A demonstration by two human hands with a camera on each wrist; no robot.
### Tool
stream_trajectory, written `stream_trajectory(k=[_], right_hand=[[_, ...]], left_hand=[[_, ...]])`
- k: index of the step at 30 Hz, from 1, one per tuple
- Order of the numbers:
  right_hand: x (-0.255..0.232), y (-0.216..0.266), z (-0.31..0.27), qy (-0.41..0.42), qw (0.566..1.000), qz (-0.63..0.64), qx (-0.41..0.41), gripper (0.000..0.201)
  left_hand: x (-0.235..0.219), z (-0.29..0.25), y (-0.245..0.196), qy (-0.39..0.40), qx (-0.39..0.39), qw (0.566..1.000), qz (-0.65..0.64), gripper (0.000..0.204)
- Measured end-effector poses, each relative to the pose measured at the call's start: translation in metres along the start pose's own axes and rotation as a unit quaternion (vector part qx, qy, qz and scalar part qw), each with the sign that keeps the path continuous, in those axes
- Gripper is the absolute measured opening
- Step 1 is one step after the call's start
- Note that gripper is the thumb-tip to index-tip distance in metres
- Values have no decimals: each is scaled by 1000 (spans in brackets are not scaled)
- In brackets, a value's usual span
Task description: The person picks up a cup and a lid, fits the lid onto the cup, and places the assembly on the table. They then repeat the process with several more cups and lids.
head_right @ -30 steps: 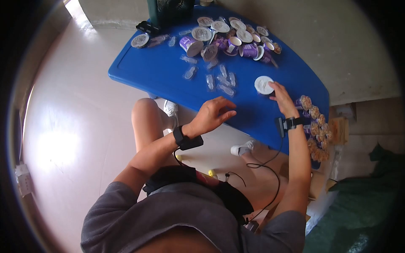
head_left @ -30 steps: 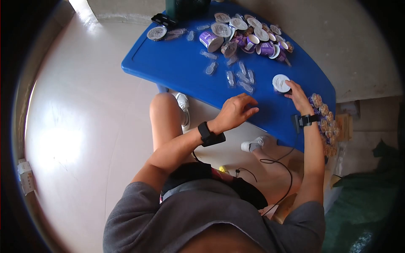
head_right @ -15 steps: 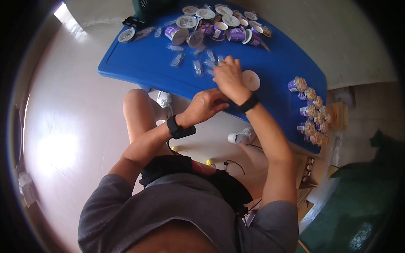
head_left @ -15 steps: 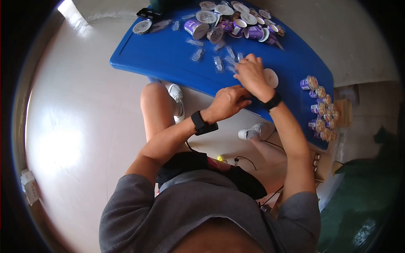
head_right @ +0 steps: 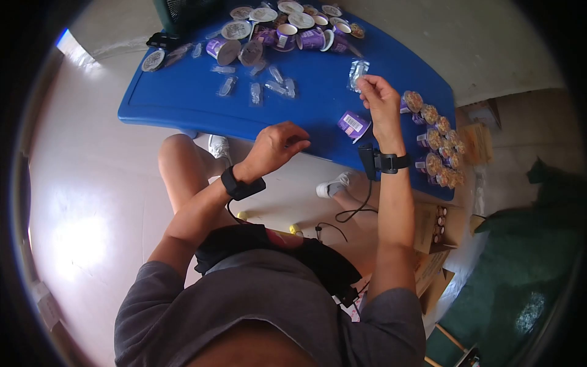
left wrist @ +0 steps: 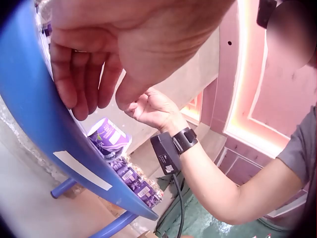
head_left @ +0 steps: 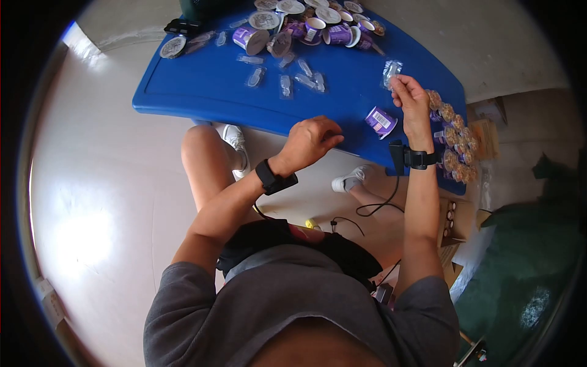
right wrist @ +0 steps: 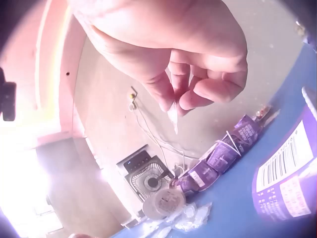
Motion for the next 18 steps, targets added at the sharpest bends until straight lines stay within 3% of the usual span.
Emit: stream_trajectory(k=[1, 3, 5, 9, 10, 12, 14, 18], right_hand=[[-8, -7, -2, -11, 997, 76, -1, 14], [-20, -21, -7, -29, 995, 98, 6, 15], [-34, -33, -19, -93, 978, 189, -6, 13], [-68, -65, -70, -249, 939, 236, -9, 14], [-66, -71, -85, -252, 943, 215, 37, 18], [-48, -71, -102, -247, 952, 177, 46, 20], [-33, -76, -102, -240, 962, 112, 73, 24], [10, -41, -84, -180, 981, -67, -21, 17]], left_hand=[[1, 1, -1, 3, 2, 1000, -2, 16], [3, 1, -1, 4, -15, 1000, -6, 16], [5, 3, -1, 11, -11, 1000, 7, 15], [10, 10, -9, 49, -36, 998, 23, 20], [13, 12, -8, 48, -36, 998, 23, 20], [14, 15, -24, -18, 111, 993, 40, 40], [15, 24, -28, -13, 121, 992, 46, 49], [18, 30, -19, -1, 119, 992, 41, 65]])
Point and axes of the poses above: each hand's wrist, its own z-axis towards the middle knuckle, its own x-axis out of the palm, y = z × x, the point moved 7 cm from there along z, towards the middle knuckle, and after that the axes turned 13 degrees about y, right-handed, at the moved point
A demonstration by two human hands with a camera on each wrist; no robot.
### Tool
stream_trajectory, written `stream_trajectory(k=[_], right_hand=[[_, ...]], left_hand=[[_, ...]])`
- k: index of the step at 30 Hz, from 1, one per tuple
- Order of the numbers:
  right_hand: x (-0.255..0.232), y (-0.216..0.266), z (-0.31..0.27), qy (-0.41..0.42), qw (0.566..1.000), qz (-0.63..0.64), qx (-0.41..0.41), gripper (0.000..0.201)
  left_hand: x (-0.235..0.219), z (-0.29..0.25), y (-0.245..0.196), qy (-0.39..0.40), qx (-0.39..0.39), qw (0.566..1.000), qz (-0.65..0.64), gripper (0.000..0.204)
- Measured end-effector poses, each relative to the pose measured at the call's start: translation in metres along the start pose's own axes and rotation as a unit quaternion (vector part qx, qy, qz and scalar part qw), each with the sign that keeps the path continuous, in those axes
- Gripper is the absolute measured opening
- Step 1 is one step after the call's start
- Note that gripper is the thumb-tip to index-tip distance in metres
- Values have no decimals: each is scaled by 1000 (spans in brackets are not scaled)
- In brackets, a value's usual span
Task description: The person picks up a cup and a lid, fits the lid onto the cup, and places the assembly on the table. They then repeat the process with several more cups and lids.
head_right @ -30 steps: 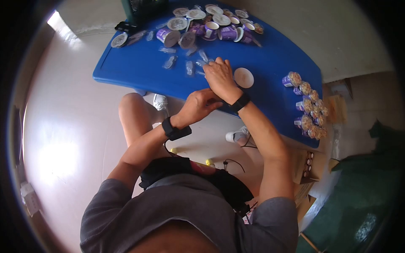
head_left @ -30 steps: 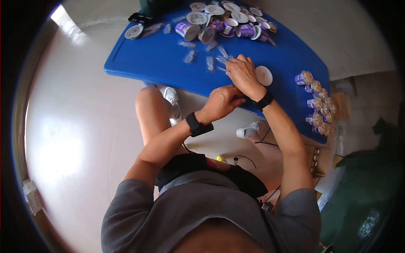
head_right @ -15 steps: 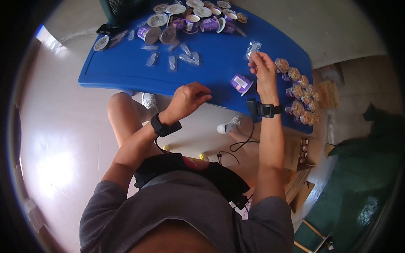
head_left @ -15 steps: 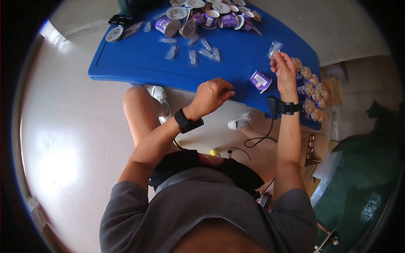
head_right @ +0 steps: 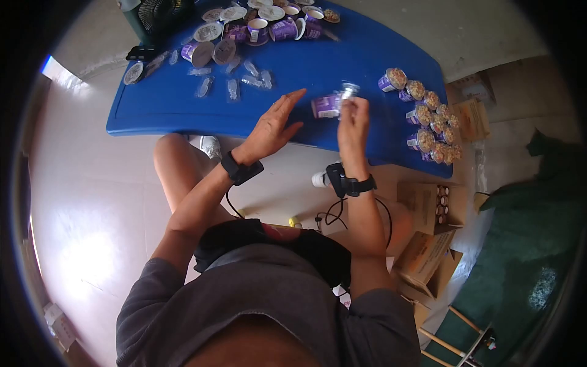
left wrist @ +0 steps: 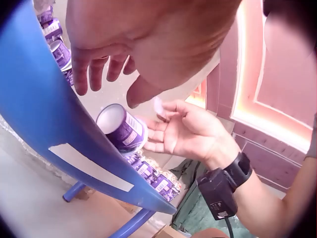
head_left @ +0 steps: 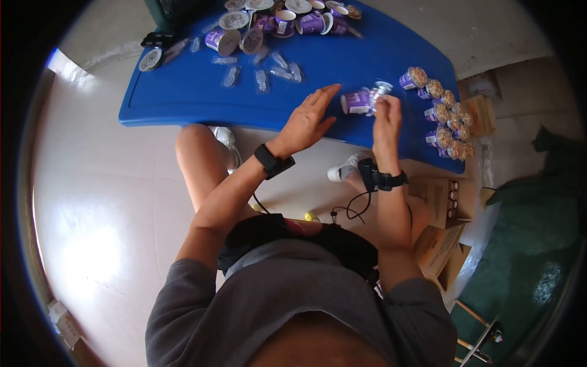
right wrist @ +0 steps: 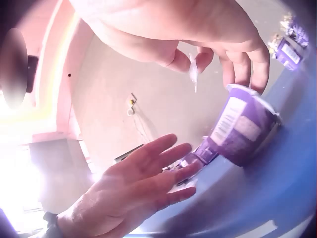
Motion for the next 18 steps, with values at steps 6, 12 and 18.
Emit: stream_trajectory(k=[6, 12, 18], right_hand=[[57, 27, -7, 103, 993, -35, -36, 17], [76, 48, -9, 123, 984, 97, -89, 16], [89, 51, 7, 204, 961, 185, -34, 16]], left_hand=[[-13, -14, 23, -43, -118, 992, -2, 64], [-31, -16, 25, -60, -113, 989, 73, 56], [-50, -35, 35, -114, -126, 965, 198, 60]])
Point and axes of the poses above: each hand's wrist, its own z-axis towards the middle knuckle, its own x-axis out of the palm, y = z × x, the point moved 7 cm from there along z, towards the middle knuckle, and after that the axes turned 13 degrees about y, right-handed, at the moved point
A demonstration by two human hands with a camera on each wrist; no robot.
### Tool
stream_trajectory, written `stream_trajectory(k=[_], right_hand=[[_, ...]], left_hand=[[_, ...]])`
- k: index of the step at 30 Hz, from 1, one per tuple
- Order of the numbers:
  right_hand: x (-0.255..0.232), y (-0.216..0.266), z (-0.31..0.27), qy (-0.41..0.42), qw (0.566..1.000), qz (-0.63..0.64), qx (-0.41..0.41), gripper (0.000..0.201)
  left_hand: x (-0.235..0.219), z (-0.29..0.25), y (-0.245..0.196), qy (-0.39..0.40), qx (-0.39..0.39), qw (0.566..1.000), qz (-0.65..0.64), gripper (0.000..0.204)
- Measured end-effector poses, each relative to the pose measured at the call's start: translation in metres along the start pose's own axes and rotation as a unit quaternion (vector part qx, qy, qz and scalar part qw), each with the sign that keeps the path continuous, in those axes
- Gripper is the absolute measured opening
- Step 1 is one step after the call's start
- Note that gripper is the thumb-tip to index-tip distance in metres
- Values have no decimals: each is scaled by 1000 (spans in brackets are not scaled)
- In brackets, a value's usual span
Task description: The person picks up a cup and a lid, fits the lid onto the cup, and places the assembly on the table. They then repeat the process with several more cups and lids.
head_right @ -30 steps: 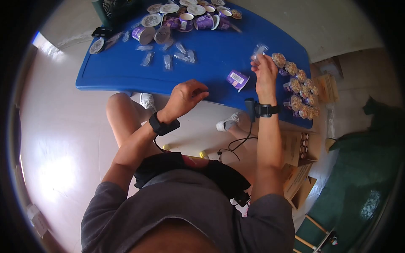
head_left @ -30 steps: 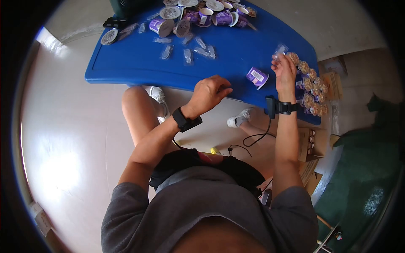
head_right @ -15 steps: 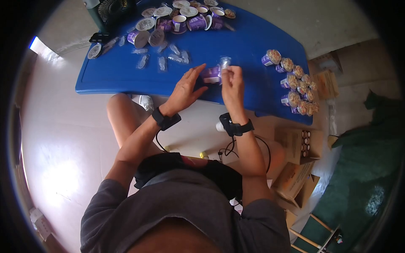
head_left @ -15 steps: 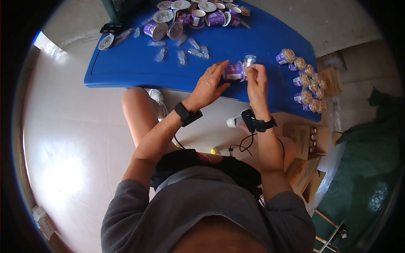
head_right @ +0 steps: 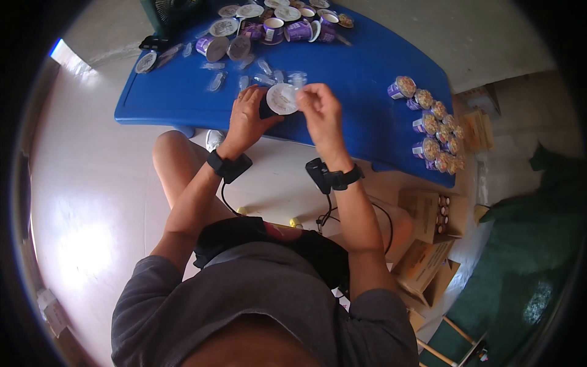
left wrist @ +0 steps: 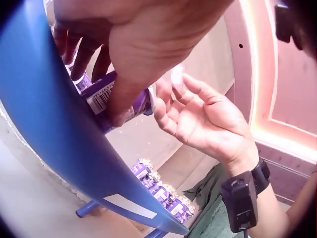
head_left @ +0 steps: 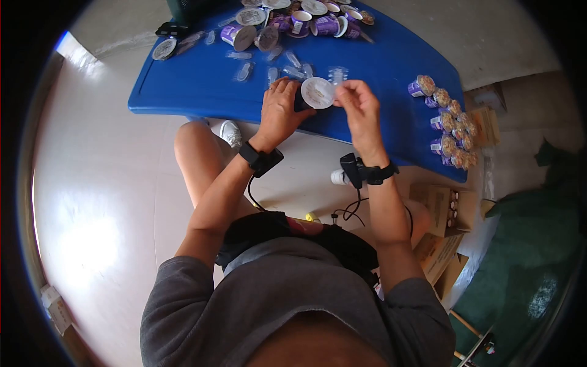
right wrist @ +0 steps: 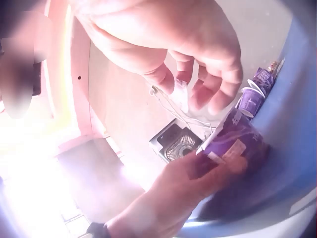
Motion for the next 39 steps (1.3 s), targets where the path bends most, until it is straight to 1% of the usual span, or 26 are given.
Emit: stream_trajectory(k=[1, 2, 4, 6, 8, 9, 11, 12, 13, 15, 16, 18, 19, 20, 21, 22, 24, 25, 27, 28, 30, 32, 35, 37, 38, 39], right_hand=[[-11, -2, 3, -27, 999, -40, 25, 15], [-19, -5, 4, -52, 997, -36, 42, 14], [-21, -1, 6, -33, 996, -44, 67, 15], [-18, -1, 8, -24, 996, -47, 77, 15], [-6, -7, 12, 41, 991, -61, 109, 16], [-6, -12, 14, 41, 991, -62, 109, 16], [-2, -23, 19, 72, 981, -164, 78, 17], [0, -20, 21, 61, 973, -209, 81, 18], [3, -17, 22, 62, 973, -210, 79, 18], [1, -8, 17, 7, 949, -300, 97, 16], [1, -7, 15, 8, 949, -301, 97, 16], [3, -1, 13, 8, 940, -335, 68, 18], [3, 1, 15, 9, 940, -335, 68, 18], [12, 15, 17, 38, 926, -373, -29, 21], [21, 27, 15, 66, 902, -408, -125, 24], [20, 26, 15, 66, 902, -408, -125, 24], [23, 16, 17, 128, 891, -427, -85, 27], [24, 16, 17, 128, 891, -427, -85, 27], [20, 12, 17, 95, 901, -422, -35, 27], [22, 12, 16, 96, 901, -422, -35, 27], [20, 11, 17, 76, 917, -391, -13, 27], [17, 16, 21, 67, 919, -389, -14, 26], [7, 21, 44, 67, 920, -383, -36, 26], [15, 27, 73, 133, 924, -358, -24, 27], [23, 27, 88, 174, 924, -340, -9, 33], [27, 25, 102, 179, 924, -339, -14, 33]], left_hand=[[-2, -2, 2, 2, 2, 1000, -2, 60], [-4, -3, 4, 0, -2, 1000, 0, 60], [-11, -5, 1, -20, 15, 1000, -20, 59], [-16, -5, -1, -13, 11, 999, -49, 58], [-18, -5, -2, -5, 9, 997, -79, 57], [-19, -5, -3, 0, 9, 996, -91, 56], [-18, -6, -2, 4, 8, 995, -102, 55], [-16, -6, -1, 12, 0, 994, -109, 54], [-15, -5, 1, 18, -7, 993, -117, 54], [-16, -5, 0, 14, -4, 993, -114, 53], [-17, -5, -1, 12, -1, 994, -112, 52], [-17, -5, -2, 10, 1, 993, -117, 52], [-18, -5, -2, 10, 3, 993, -122, 51], [-18, -5, -2, 10, 3, 992, -122, 51], [-18, -5, -1, 20, -7, 991, -129, 52], [-16, -4, 0, 30, -16, 990, -136, 52], [-16, -5, 0, 27, -13, 989, -141, 52], [-16, -5, 0, 23, -11, 989, -146, 52], [-16, -4, 0, 23, -11, 990, -141, 52], [-16, -5, 0, 26, -11, 990, -136, 52], [-16, -5, 0, 29, -14, 990, -139, 52], [-15, -6, 2, 32, -17, 989, -143, 51], [-16, -7, 5, -11, -2, 992, -127, 50], [-22, -8, 5, -35, 3, 990, -139, 49], [-21, -8, 8, -7, -31, 988, -150, 46], [-23, -8, 9, -13, -33, 989, -146, 46]])
Point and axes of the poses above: each hand's wrist, its own z-axis towards the middle knuckle, its own x-axis out of the palm, y = z × x, the point moved 7 cm from there along z, towards the middle knuckle, and after that the axes turned 13 degrees about y, right-handed, at the moved point
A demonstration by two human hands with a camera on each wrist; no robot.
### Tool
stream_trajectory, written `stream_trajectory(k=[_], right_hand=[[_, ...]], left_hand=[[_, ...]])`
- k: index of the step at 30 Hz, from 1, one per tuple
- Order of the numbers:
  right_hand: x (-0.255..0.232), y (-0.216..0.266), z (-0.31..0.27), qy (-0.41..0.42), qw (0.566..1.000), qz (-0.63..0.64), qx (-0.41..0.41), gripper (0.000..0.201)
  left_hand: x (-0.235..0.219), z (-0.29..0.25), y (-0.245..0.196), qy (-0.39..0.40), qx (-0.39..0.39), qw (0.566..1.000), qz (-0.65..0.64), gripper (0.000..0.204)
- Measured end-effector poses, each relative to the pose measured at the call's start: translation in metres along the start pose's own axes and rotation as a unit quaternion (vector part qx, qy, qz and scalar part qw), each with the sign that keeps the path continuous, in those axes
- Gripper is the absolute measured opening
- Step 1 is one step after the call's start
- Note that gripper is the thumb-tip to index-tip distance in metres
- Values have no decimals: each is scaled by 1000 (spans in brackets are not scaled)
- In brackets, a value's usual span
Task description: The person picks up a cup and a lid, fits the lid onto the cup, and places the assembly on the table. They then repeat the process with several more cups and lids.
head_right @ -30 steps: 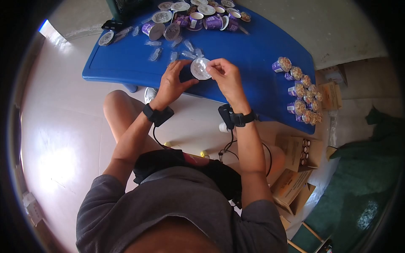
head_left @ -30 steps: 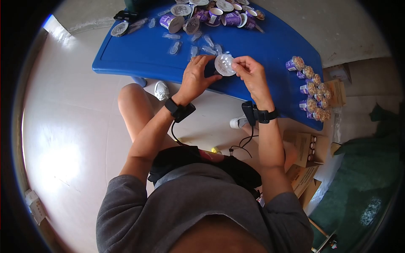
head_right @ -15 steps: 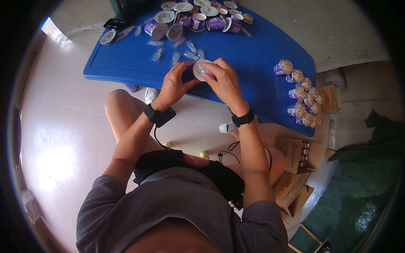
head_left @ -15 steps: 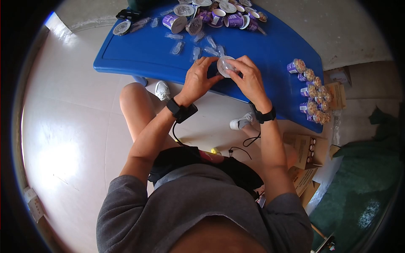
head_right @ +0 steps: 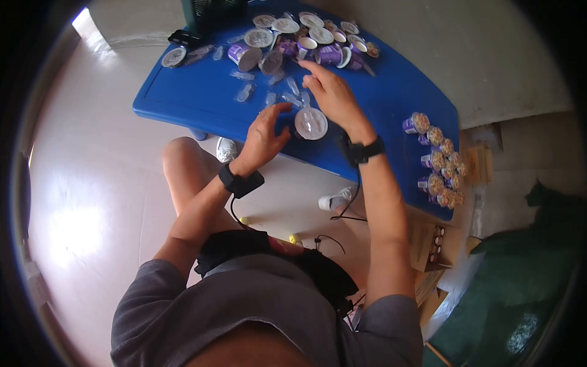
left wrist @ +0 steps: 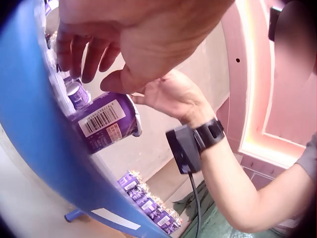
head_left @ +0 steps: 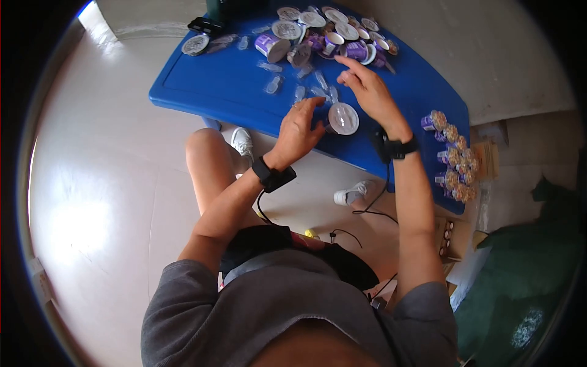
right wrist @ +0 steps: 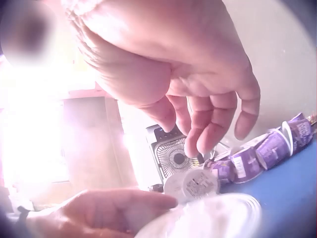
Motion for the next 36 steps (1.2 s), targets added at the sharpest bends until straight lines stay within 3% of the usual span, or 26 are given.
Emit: stream_trajectory(k=[3, 4, 6, 8, 10, 11, 12, 15, 19, 21, 22, 24, 26, 28, 29, 30, 34, 36], right_hand=[[25, -10, 56, 160, 987, 28, -14, 47], [28, -4, 68, 162, 986, 27, -19, 47], [46, -6, 86, 236, 966, 94, 53, 49], [55, -14, 101, 233, 966, 108, 42, 46], [57, -28, 114, 203, 977, 41, 53, 38], [49, -30, 116, 132, 991, 10, 11, 29], [47, -28, 113, 134, 991, 10, 11, 29], [16, -21, 86, -24, 997, 70, -20, 11], [-12, -21, 26, -106, 981, 155, -44, 22], [-20, -23, -12, -145, 949, 278, -10, 34], [-21, -28, -29, -149, 948, 280, -3, 34], [-17, -50, -61, -166, 891, 421, 24, 38], [-5, -69, -84, -162, 863, 476, 44, 40], [16, -84, -99, -156, 797, 579, 73, 40], [25, -88, -103, -148, 786, 595, 76, 39], [30, -86, -105, -150, 785, 596, 75, 39], [49, -81, -101, -138, 778, 608, 71, 34], [52, -82, -102, -146, 803, 568, 103, 32]], left_hand=[[-3, 1, -1, -26, 21, 999, 7, 41], [-6, 1, -3, -30, 20, 999, 10, 41], [-9, 1, -6, -20, 10, 1000, 3, 38], [-10, 1, -4, -17, 5, 1000, 3, 36], [-10, 1, -1, -5, -10, 1000, -20, 35], [-12, 1, -1, -6, -10, 1000, -19, 35], [-14, 1, -2, -8, -5, 1000, -18, 34], [-15, 2, -2, -14, -5, 1000, -21, 31], [-11, 4, 7, -23, -22, 996, -84, 24], [-7, 4, 8, -21, -20, 994, -103, 23], [-6, 5, 8, -26, -16, 992, -120, 22], [3, 5, 9, 13, -28, 997, -66, 22], [14, 5, 21, 13, -89, 976, -200, 21], [21, 7, 19, 51, -118, 964, -231, 27], [25, 6, 21, 61, -151, 949, -272, 30], [30, 5, 24, 70, -183, 930, -311, 33], [36, 7, 30, 81, -167, 923, -339, 37], [39, 8, 30, 78, -160, 906, -384, 40]])
Point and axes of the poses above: each hand's wrist, its own z-axis towards the middle knuckle, its own x-axis out of the palm, y = z × x, the point moved 7 cm from there along z, towards the middle knuckle, and after that the axes turned 13 degrees about y, right-handed, at the moved point
